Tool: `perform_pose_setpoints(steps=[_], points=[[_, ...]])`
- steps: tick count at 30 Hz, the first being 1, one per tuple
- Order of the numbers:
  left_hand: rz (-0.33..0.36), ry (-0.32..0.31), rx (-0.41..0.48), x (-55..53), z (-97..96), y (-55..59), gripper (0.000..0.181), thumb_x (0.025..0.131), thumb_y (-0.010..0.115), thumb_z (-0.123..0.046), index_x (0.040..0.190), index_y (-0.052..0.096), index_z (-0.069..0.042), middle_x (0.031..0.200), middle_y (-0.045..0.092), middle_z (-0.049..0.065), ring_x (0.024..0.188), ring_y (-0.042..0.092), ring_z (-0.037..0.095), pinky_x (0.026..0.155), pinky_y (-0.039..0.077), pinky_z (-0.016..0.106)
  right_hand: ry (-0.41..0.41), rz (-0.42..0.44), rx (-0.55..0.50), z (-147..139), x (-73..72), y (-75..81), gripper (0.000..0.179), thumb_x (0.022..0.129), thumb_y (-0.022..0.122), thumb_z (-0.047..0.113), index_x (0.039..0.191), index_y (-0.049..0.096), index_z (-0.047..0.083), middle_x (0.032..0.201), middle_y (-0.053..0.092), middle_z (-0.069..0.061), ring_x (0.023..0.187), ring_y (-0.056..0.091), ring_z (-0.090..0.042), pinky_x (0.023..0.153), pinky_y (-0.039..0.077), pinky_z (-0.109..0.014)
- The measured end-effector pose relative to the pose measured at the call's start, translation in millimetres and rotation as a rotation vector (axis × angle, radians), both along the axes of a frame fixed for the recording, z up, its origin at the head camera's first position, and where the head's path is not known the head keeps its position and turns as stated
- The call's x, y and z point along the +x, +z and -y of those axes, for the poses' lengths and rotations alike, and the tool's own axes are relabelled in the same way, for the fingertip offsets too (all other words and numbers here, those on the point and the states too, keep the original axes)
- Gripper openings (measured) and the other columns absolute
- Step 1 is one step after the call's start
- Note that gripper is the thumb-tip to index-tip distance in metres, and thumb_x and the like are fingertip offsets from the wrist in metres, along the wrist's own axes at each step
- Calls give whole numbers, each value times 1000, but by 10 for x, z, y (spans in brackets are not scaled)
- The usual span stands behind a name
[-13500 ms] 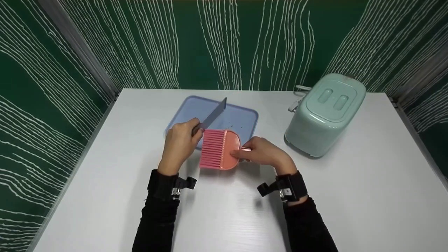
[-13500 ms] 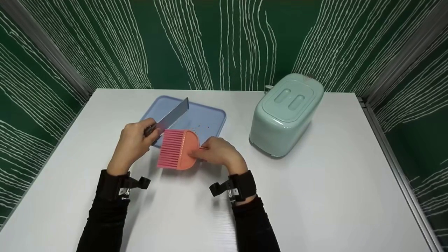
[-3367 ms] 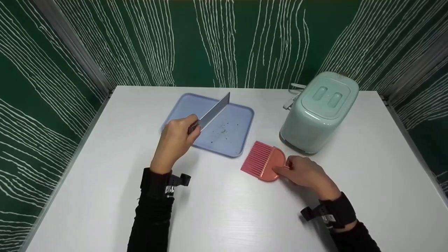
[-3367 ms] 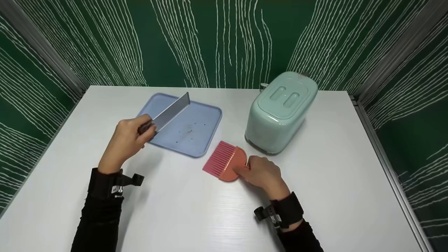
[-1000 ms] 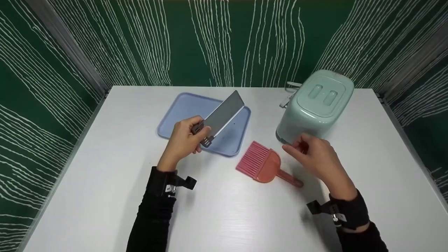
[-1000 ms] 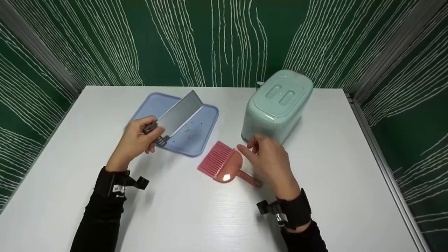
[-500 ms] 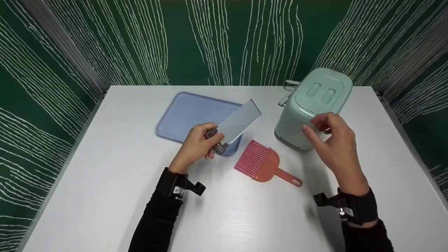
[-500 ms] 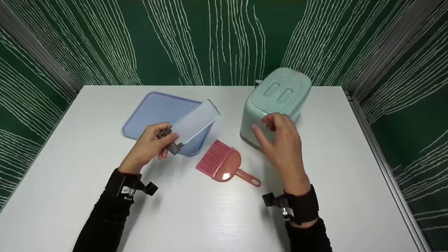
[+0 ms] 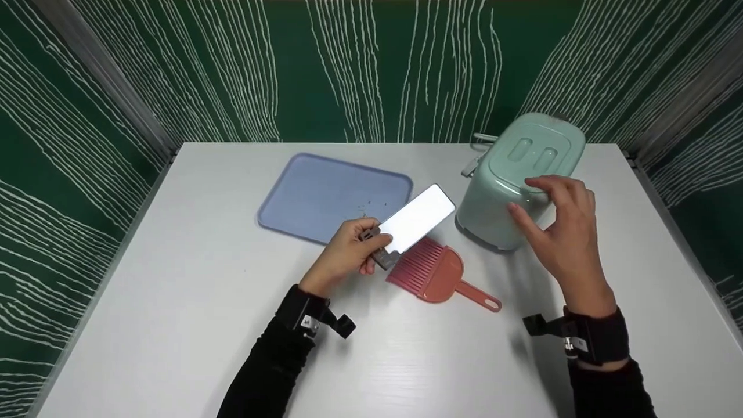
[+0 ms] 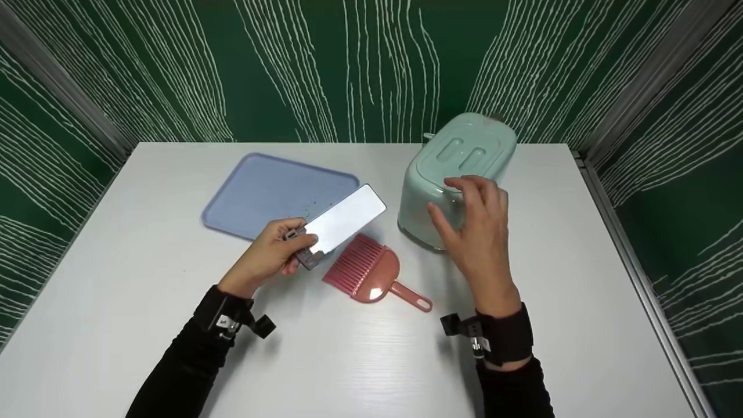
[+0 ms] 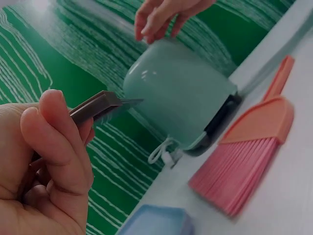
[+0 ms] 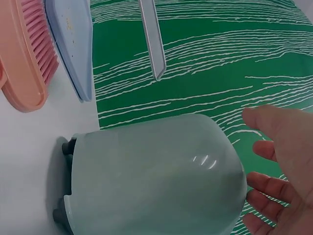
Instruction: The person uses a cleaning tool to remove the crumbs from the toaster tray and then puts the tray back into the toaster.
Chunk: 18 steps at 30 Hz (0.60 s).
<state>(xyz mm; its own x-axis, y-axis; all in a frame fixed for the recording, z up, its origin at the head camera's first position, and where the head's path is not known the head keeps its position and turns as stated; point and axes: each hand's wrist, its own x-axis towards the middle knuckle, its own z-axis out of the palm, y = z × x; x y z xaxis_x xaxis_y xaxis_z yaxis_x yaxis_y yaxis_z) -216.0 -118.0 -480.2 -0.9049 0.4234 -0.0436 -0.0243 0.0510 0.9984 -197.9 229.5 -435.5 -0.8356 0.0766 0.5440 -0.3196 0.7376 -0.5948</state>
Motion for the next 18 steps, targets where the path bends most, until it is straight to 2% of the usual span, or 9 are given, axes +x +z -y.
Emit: perform_pose_setpoints(steps=[3, 6, 13, 18], points=[[54, -20, 34, 16, -63, -61, 24, 106, 66, -13, 84, 56, -10, 67, 67, -2, 43, 55, 4, 41, 44, 18, 10, 28, 11, -29, -20, -13, 50, 95, 84, 18, 140, 66, 8, 150, 54, -23, 141, 43, -45, 113, 40, -66], [112, -30, 59, 35, -135, -123, 28, 105, 66, -12, 80, 53, -11, 68, 67, -1, 44, 55, 4, 42, 44, 18, 43, 56, 33, -63, -52, -30, 58, 95, 84, 18, 148, 63, 11, 161, 47, -23, 152, 35, -48, 121, 35, -74], [222, -64, 60, 94, -290, -222, 23, 106, 64, -8, 84, 57, -9, 67, 68, 2, 44, 58, 3, 42, 49, 17, 87, 124, 69, -115, -122, -63, 69, 96, 83, 25, 158, 55, 13, 172, 36, -22, 166, 16, -46, 130, 15, -75], [313, -77, 65, 132, -378, -287, 19, 107, 62, -5, 88, 60, -6, 68, 70, 4, 46, 61, 5, 44, 53, 17, 91, 143, 66, -138, -149, -88, 67, 99, 81, 24, 159, 53, 13, 173, 34, -22, 167, 14, -43, 132, 13, -73]])
